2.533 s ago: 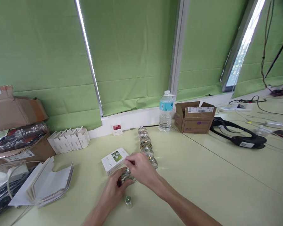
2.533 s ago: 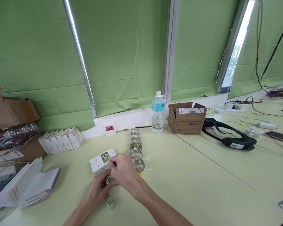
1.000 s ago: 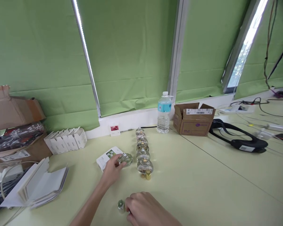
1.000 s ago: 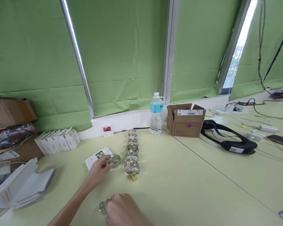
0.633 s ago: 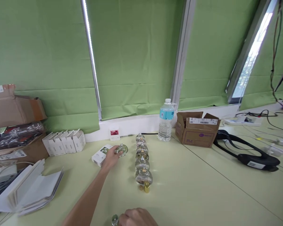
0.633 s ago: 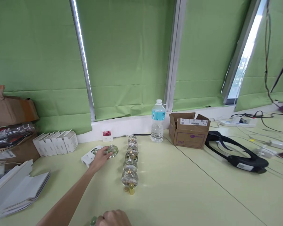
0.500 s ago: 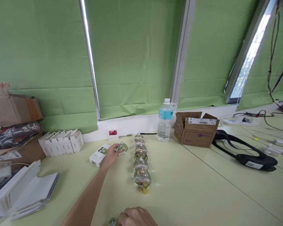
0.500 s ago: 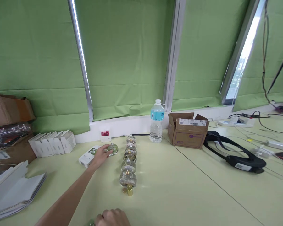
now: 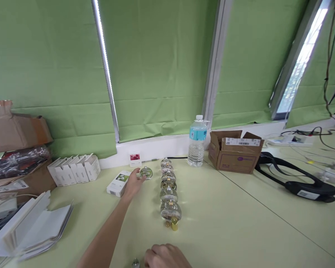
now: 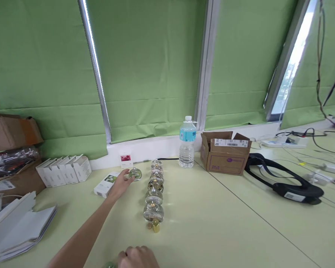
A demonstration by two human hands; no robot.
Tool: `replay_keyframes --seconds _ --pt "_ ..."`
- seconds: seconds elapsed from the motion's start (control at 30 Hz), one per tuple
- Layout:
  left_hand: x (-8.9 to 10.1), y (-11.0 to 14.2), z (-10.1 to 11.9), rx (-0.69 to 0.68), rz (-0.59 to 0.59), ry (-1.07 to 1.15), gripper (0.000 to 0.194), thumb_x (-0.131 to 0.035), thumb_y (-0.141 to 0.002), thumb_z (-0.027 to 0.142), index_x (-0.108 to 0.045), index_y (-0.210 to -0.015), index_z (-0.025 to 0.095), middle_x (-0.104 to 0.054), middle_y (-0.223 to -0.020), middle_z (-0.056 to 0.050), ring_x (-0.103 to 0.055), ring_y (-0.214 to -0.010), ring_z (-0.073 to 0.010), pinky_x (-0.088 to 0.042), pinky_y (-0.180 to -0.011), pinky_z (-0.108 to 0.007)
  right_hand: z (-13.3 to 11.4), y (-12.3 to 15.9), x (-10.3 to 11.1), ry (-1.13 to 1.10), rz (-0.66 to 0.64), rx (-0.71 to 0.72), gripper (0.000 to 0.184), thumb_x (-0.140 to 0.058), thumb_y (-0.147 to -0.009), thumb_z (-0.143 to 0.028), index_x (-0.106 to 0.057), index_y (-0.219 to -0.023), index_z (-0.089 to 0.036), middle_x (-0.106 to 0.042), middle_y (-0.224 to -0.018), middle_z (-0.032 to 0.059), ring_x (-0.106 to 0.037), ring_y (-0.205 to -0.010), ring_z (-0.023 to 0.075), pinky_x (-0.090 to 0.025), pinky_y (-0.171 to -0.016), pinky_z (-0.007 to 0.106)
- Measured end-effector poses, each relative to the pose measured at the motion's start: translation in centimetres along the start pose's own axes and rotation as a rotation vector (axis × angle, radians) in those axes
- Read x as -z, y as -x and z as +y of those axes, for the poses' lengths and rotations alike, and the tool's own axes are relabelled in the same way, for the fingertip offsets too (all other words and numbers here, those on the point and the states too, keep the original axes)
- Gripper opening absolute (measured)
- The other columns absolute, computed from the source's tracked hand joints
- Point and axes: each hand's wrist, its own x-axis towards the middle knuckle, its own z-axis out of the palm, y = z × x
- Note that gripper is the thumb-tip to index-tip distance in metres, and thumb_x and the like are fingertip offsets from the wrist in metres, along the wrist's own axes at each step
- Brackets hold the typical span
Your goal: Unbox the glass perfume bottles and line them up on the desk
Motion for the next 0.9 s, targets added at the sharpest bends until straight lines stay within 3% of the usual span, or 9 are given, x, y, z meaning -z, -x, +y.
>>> replay_keyframes --seconds 0.03,0.17,0.3,0.4,0.47,0.5,0.57,0.7,0.9 --pt "0.3 0.6 0.3 0.004 0.008 -0.007 0.056 -0.066 -0.076 0.039 -0.052 -0.125 0.016 -0.058 -0.126 -0.015 -0.062 -0.080 -0.0188 -0.048 -0.070 -0.030 -0.2 0.1 1.0 0.007 -0.033 -0.016 0.002 -0.068 -0.076 -0.020 -0.069 -0.075 -0.019 -0.071 -0.069 0.0021 -0.067 -0.056 0.0193 -0.020 -0.041 0.028" --pt "2.3 4.5 1.7 0.001 -0.048 -0.019 0.045 -0.051 -0.085 0.048 -0.054 -0.118 0.018 -0.062 -0.113 -0.011 -0.061 -0.070 -0.0153 -0.047 -0.060 -0.027 -0.4 0.6 3.9 -0.019 -0.089 -0.083 0.017 -0.062 -0.071 -0.005 -0.070 -0.080 -0.018 -0.072 -0.074 0.0035 -0.067 -0.062 0.0203 -0.023 -0.045 0.028" --pt "5.6 10.3 3.3 -0.008 -0.273 -0.010 0.040 -0.046 -0.088 0.052 -0.063 -0.103 0.019 -0.064 -0.083 -0.003 -0.054 -0.055 -0.0112 -0.042 -0.050 -0.023 0.0 1.5 5.2 -0.109 -0.091 -0.177 0.022 -0.056 -0.073 -0.001 -0.068 -0.084 -0.017 -0.071 -0.081 0.0060 -0.067 -0.070 0.0227 -0.026 -0.051 0.030" --pt "8.1 14.8 4.0 0.038 -0.487 0.002 0.040 -0.038 -0.092 0.047 -0.059 -0.113 0.020 -0.063 -0.091 -0.004 -0.053 -0.060 -0.0112 -0.042 -0.053 -0.023 0.2 2.1 5.9 -0.159 -0.073 -0.240 0.023 -0.052 -0.078 0.000 -0.066 -0.085 -0.017 -0.069 -0.083 0.0067 -0.065 -0.075 0.0237 -0.026 -0.055 0.030" --pt "9.3 17.3 4.1 0.044 -0.592 -0.060 0.036 -0.052 -0.086 0.038 -0.056 -0.118 0.023 -0.062 -0.099 -0.004 -0.054 -0.069 -0.0116 -0.045 -0.063 -0.023 0.3 2.3 6.2 -0.185 -0.056 -0.263 0.024 -0.049 -0.080 0.000 -0.066 -0.086 -0.017 -0.068 -0.084 0.0067 -0.064 -0.076 0.0237 -0.027 -0.056 0.030" --pt "9.6 18.2 4.1 0.036 -0.662 -0.106 0.045 -0.064 -0.077 0.033 -0.055 -0.120 0.025 -0.061 -0.103 -0.003 -0.054 -0.072 -0.0117 -0.045 -0.064 -0.022 0.3 2.4 6.2 -0.199 -0.047 -0.269 0.025 -0.048 -0.081 -0.001 -0.065 -0.087 -0.017 -0.068 -0.084 0.0066 -0.064 -0.076 0.0234 -0.027 -0.057 0.030" --pt "9.6 19.4 4.1 -0.022 -0.715 -0.208 0.048 -0.073 -0.064 0.023 -0.059 -0.110 0.025 -0.061 -0.101 -0.001 -0.052 -0.069 -0.0109 -0.042 -0.061 -0.021 0.3 2.5 6.3 -0.219 -0.027 -0.276 0.024 -0.047 -0.084 -0.002 -0.065 -0.086 -0.018 -0.067 -0.083 0.0060 -0.063 -0.076 0.0226 -0.027 -0.056 0.030" --pt "7.8 18.5 3.8 -0.135 -0.585 -0.250 0.018 -0.054 -0.077 0.015 -0.059 -0.092 0.022 -0.060 -0.085 0.000 -0.054 -0.069 -0.0118 -0.041 -0.064 -0.022 0.3 2.7 6.4 -0.234 -0.017 -0.285 0.022 -0.048 -0.085 -0.005 -0.065 -0.085 -0.018 -0.067 -0.082 0.0057 -0.063 -0.077 0.0222 -0.028 -0.058 0.030" --pt "3.0 9.9 2.1 -0.123 -0.214 -0.186 0.023 -0.053 -0.077 0.017 -0.053 -0.100 0.022 -0.061 -0.078 0.001 -0.057 -0.064 -0.0139 -0.042 -0.061 -0.023 0.0 1.9 6.5 -0.203 -0.106 -0.264 0.022 -0.051 -0.083 -0.006 -0.067 -0.091 -0.017 -0.069 -0.089 0.0070 -0.066 -0.082 0.0231 -0.032 -0.060 0.030"
